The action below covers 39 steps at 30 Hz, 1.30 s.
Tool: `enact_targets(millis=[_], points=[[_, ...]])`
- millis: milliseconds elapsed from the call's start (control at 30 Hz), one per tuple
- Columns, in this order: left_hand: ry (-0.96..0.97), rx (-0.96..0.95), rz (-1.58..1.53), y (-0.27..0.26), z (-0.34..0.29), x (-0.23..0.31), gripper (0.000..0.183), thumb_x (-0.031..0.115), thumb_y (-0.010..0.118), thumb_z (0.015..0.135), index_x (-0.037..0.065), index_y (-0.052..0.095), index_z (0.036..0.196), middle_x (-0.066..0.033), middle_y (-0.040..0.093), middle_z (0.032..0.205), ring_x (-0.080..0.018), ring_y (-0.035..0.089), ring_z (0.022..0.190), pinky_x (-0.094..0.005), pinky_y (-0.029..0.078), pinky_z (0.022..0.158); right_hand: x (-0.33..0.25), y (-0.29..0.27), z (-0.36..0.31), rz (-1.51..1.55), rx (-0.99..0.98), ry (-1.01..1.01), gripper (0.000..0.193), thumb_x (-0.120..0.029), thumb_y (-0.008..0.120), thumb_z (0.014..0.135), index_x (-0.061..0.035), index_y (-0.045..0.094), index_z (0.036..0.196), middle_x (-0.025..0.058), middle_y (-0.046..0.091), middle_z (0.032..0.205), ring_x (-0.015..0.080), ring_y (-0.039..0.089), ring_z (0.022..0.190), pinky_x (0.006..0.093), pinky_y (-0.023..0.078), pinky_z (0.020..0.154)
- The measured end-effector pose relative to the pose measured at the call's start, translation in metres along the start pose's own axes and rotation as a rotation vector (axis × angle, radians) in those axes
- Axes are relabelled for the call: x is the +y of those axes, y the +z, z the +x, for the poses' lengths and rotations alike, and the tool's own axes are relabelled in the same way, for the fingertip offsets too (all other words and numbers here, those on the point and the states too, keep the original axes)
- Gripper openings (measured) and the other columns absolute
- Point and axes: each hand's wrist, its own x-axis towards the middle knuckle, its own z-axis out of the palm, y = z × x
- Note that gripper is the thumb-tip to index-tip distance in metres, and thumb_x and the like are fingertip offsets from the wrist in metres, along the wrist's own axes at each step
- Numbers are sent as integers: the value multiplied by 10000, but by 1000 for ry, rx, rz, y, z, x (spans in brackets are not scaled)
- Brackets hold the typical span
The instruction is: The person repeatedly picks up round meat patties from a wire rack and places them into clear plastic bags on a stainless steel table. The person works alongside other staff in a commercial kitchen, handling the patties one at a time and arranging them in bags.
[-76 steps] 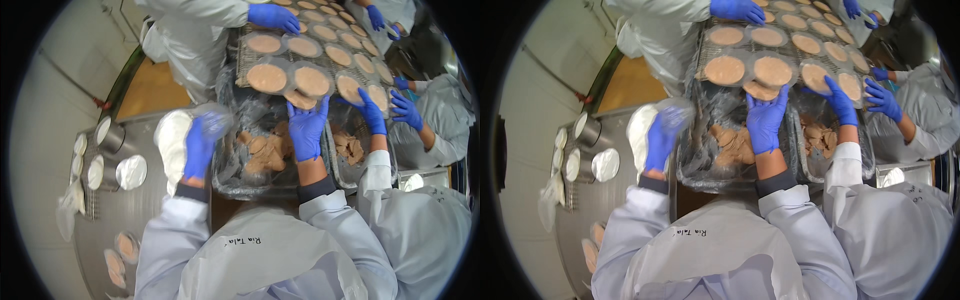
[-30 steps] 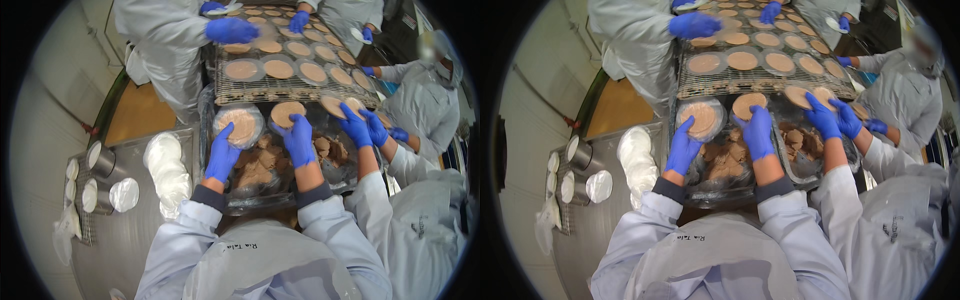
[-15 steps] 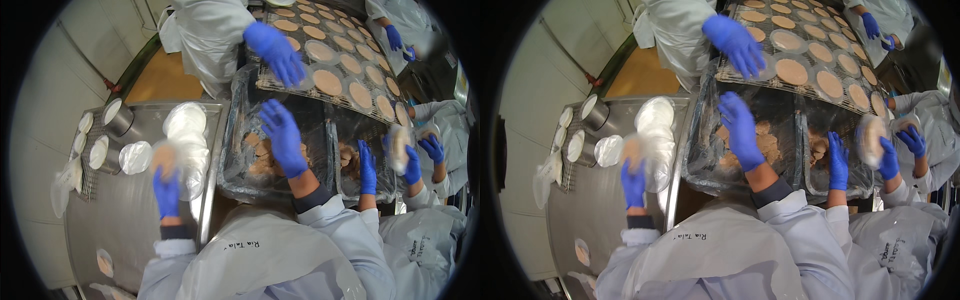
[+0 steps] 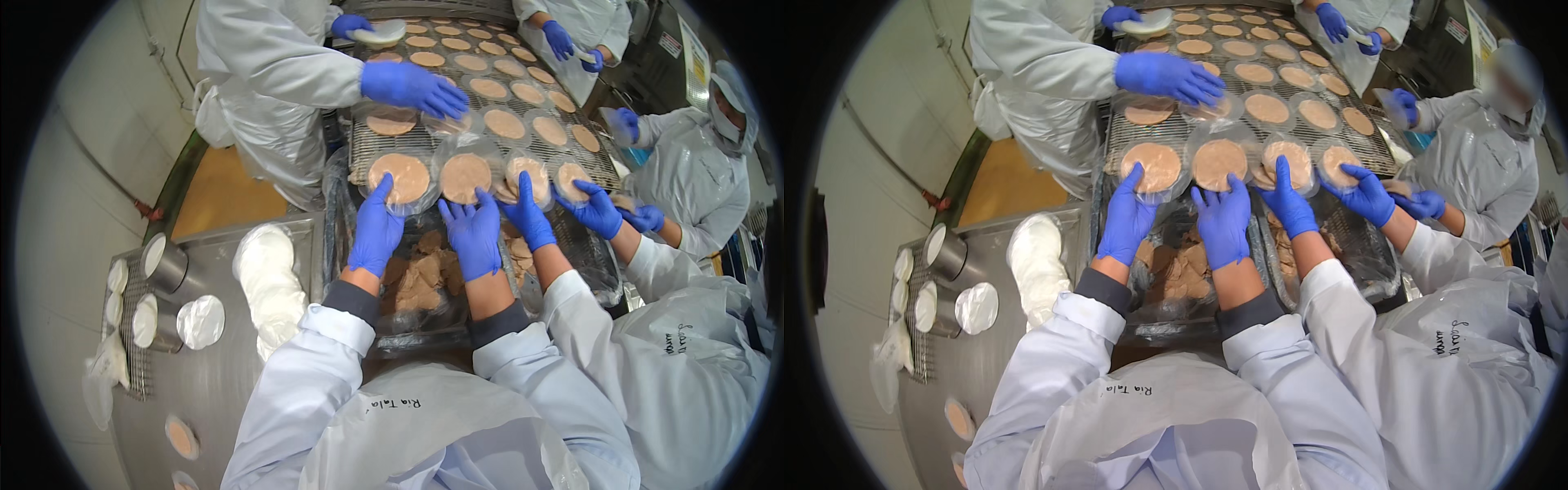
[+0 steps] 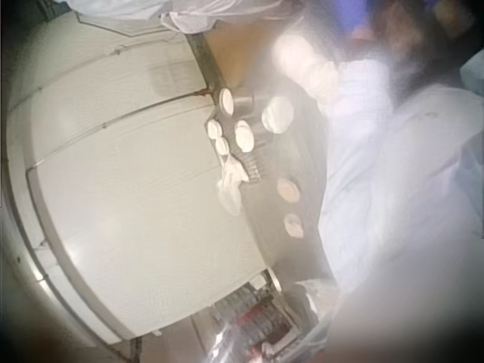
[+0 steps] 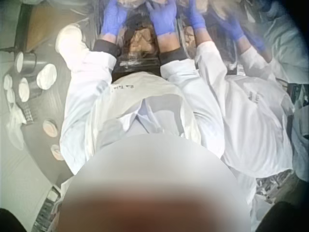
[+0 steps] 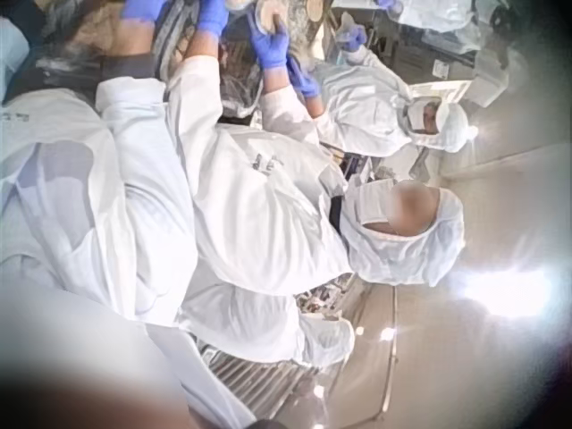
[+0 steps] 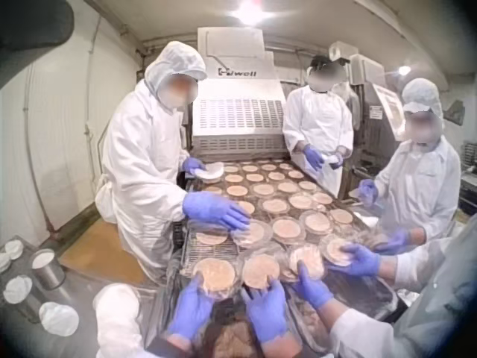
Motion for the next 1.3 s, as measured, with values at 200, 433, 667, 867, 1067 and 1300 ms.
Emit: enact_targets(millis=[200, 433, 667, 867, 1067, 1300], points=[[26, 56, 370, -77, -20, -13, 396, 93, 445, 876, -39, 325, 1230, -194, 418, 1228, -312, 436, 1130, -482, 351, 969, -13, -8, -11, -58, -29, -142, 343, -141, 442, 852, -53, 402, 1181, 107, 440, 1151, 252, 455, 1073, 397, 417, 896], [-18, 130, -89, -59, -52, 24, 436, 164, 464, 875, -27, 321, 1239, -222, 397, 1248, -347, 423, 1139, -506, 361, 950, -27, 48, -10, -35, -183, -257, 317, -85, 451, 854, -9, 378, 1153, 124, 427, 1152, 275, 449, 1075, 433, 415, 913], [-48, 183, -144, -68, -56, 40, 469, 284, 434, 895, -25, 323, 1230, -235, 391, 1242, -351, 420, 1140, -503, 379, 933, -21, 40, -21, 19, -188, 81, 559, -205, 438, 859, -13, 175, 1313, 188, 267, 1329, 320, 340, 1211, 486, 329, 975], [13, -42, -56, -28, -17, 32, 513, 340, 433, 894, -21, 309, 1237, -244, 378, 1243, -379, 417, 1130, -508, 381, 934, -37, 27, -23, 38, -267, 89, 621, -251, 463, 851, -12, 150, 1331, 177, 287, 1319, 333, 354, 1196, 497, 340, 958], [28, -12, -119, -2, 17, 0, 494, 164, 515, 863, -10, 284, 1265, -196, 385, 1254, -343, 391, 1161, -525, 349, 958, -22, 8, -13, 137, -51, 136, 658, -392, 443, 845, -31, 183, 1330, 178, 271, 1332, 348, 315, 1213, 513, 303, 973], [16, 149, 21, -9, -22, -1, 423, 85, 494, 855, -19, 341, 1235, -172, 435, 1208, -285, 462, 1100, -440, 387, 947, -9, -33, 9, 171, -367, 275, 617, -476, 354, 845, -49, 313, 1289, 172, 339, 1311, 340, 338, 1203, 523, 280, 971]])
